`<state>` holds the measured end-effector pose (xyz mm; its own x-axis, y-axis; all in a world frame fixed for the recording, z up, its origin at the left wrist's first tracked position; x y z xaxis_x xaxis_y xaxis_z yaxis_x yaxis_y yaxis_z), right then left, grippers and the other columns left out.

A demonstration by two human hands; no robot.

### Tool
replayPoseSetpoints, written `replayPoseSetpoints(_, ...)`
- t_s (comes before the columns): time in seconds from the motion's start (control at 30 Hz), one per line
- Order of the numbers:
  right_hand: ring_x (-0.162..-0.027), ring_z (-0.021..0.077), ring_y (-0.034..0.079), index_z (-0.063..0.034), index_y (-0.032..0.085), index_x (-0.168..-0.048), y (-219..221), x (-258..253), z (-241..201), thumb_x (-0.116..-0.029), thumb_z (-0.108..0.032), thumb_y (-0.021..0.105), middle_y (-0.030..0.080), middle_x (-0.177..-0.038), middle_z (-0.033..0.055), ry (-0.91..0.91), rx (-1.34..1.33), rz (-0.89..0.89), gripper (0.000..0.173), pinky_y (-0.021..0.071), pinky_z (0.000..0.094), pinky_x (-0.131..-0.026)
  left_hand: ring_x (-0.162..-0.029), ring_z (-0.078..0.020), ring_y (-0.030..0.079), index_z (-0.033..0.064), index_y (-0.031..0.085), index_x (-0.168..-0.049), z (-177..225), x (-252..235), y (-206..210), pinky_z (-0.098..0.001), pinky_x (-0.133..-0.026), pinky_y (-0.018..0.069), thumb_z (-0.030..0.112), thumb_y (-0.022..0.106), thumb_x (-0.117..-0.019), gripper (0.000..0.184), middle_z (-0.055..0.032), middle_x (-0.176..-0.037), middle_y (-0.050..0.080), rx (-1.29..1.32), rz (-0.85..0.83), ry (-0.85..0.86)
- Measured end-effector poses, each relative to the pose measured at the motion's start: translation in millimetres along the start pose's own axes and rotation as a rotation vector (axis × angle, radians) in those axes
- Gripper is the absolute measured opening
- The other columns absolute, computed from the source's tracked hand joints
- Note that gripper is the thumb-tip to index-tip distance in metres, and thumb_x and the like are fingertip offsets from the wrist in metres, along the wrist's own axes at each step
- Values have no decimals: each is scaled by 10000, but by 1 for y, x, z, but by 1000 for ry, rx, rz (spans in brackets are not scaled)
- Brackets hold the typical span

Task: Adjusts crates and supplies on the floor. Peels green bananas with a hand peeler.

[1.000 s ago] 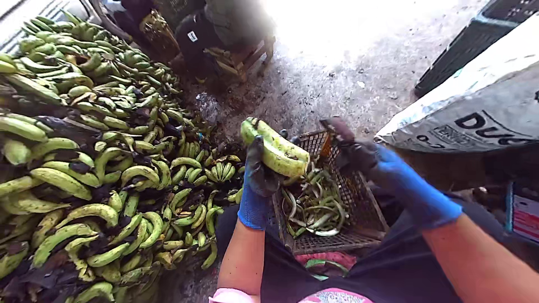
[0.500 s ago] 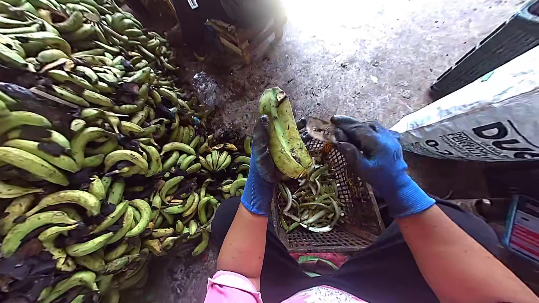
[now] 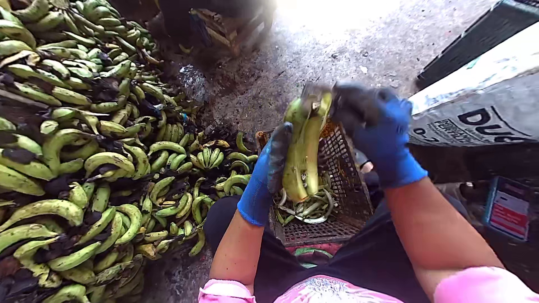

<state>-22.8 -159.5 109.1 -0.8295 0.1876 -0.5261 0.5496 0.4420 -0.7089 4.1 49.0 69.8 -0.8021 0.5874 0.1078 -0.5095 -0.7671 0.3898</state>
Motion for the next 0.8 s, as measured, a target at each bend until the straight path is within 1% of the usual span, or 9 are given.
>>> replayPoseSetpoints(0.07, -1127, 387, 647, -192, 660, -1353, -14, -21, 42, -1010, -502, 568, 661, -1264, 212, 169, 0, 110, 471, 459, 655, -955, -1014, -175, 686, 156, 474, -1483, -3, 6, 3, -377, -864, 602, 522, 479, -1016, 594, -96, -1191, 678, -96, -33, -62)
replayPoseSetpoints(0.13, -1104, 277, 675, -157, 685, -1281, -24, -21, 48, -1013, -477, 574, 695, -1216, 143, 180, -64, 146, 432, 507, 571, -972, -1005, -220, 686, 157, 498, -1446, -1, 3, -8, -422, -838, 606, 518, 492, -1010, 566, -126, -1190, 671, 32, -49, -13)
replayPoseSetpoints(0.2, -1016, 292, 690, -110, 716, -1172, -15, -3, 20, -1020, -402, 593, 714, -1117, 145, 61, -101, 59, 352, 531, 589, -895, -934, -129, 703, 245, 588, -1332, 9, 3, -24, -335, -749, 625, 515, 376, -1069, 433, -23, -1110, 705, 107, 15, 84)
replayPoseSetpoints(0.3, -1045, 369, 681, -112, 757, -1076, 13, 37, -29, -955, -414, 648, 712, -1146, 184, -165, -120, -81, 343, 519, 628, -864, -952, -69, 674, 296, 587, -1305, 20, 6, -42, -299, -756, 603, 486, 272, -1098, 422, 46, -1092, 689, 124, 136, 213)
replayPoseSetpoints(0.4, -1052, 349, 684, -124, 753, -1103, 16, 63, -55, -927, -463, 639, 716, -1159, 181, -296, -141, -138, 398, 506, 583, -853, -1026, -149, 676, 291, 543, -1389, 21, 2, -48, -367, -805, 602, 571, 261, -1072, 508, -14, -1233, 671, 150, 163, 190)
replayPoseSetpoints(0.5, -1025, 343, 689, -162, 761, -1153, 14, 60, -61, -925, -411, 599, 722, -1151, 168, -320, -134, -155, 374, 481, 579, -805, -972, -104, 689, 301, 559, -1364, 23, 3, -42, -324, -770, 610, 555, 286, -1077, 470, 18, -1165, 690, 112, 261, 158)
replayPoseSetpoints(0.6, -1032, 319, 688, -194, 760, -1168, 13, 56, -62, -934, -463, 585, 726, -1153, 139, -342, -112, -164, 398, 476, 573, -821, -999, -121, 691, 285, 553, -1381, 22, 3, -39, -344, -789, 614, 552, 299, -1077, 477, 0, -1199, 683, 63, 243, 159)
replayPoseSetpoints(0.7, -1022, 313, 692, -197, 758, -1180, 16, 55, -62, -928, -419, 600, 726, -1151, 138, -333, -133, -176, 372, 477, 568, -815, -988, -143, 696, 277, 559, -1383, 27, 4, -37, -362, -773, 614, 578, 307, -1065, 504, -22, -1199, 689, 28, 242, 153)
replayPoseSetpoints(0.8, -990, 410, 690, -159, 733, -1241, 22, 36, -44, -921, -389, 613, 709, -1150, 199, -201, -122, -173, 412, 516, 636, -761, -977, -76, 684, 265, 546, -1368, 20, 4, -23, -311, -817, 610, 534, 350, -1074, 445, 23, -1126, 689, 35, 205, 161)
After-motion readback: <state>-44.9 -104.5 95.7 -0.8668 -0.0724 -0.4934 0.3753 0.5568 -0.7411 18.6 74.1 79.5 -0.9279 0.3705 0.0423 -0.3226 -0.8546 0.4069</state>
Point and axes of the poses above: each hand's wrist, its own x-axis away from the middle knuckle, its own y-axis out of the palm, z = x × y, the point moved 7 cm from there along -x, towards the middle knuckle
